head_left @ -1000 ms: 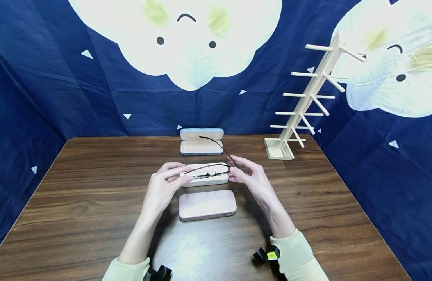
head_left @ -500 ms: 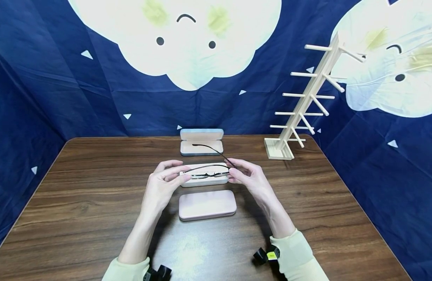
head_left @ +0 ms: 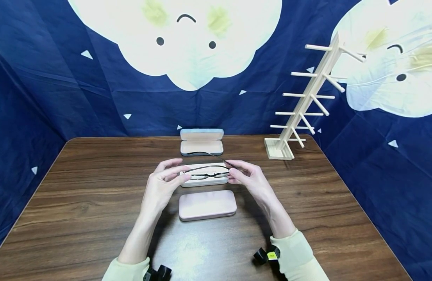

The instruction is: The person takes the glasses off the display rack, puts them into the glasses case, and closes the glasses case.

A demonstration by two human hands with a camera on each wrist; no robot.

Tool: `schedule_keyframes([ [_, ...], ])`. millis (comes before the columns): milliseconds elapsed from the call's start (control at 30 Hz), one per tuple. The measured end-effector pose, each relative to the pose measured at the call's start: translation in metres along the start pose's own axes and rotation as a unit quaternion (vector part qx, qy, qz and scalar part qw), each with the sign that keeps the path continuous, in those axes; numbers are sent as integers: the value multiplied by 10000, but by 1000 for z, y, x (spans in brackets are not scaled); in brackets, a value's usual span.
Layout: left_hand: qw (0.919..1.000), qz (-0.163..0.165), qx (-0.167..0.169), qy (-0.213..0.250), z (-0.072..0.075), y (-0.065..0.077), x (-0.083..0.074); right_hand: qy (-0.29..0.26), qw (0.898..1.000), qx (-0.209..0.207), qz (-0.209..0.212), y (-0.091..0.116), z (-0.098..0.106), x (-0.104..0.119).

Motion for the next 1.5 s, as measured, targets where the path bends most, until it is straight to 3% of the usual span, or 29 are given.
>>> schedule_keyframes([
  [633, 9997, -223, -94, -106, 1, 0, -5, 197, 9998, 8, -47, 2, 0, 2],
  [1267, 9996, -23, -155, 250, 3, 0, -1, 352, 9993, 132, 36, 2, -2, 3],
  [1500, 9993, 65, -153, 333, 2, 0, 0, 501, 9979, 370, 188, 3, -3, 5],
])
Point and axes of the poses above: each hand's wrist, its own y-axis away from the middle knuckle, its own z-axis out of the back of the hand, x = y × z, the point moved 10 cm from there along -y, towards the middle knuckle, and after that the axes turned 12 degrees about y, right-handed, at the moved point
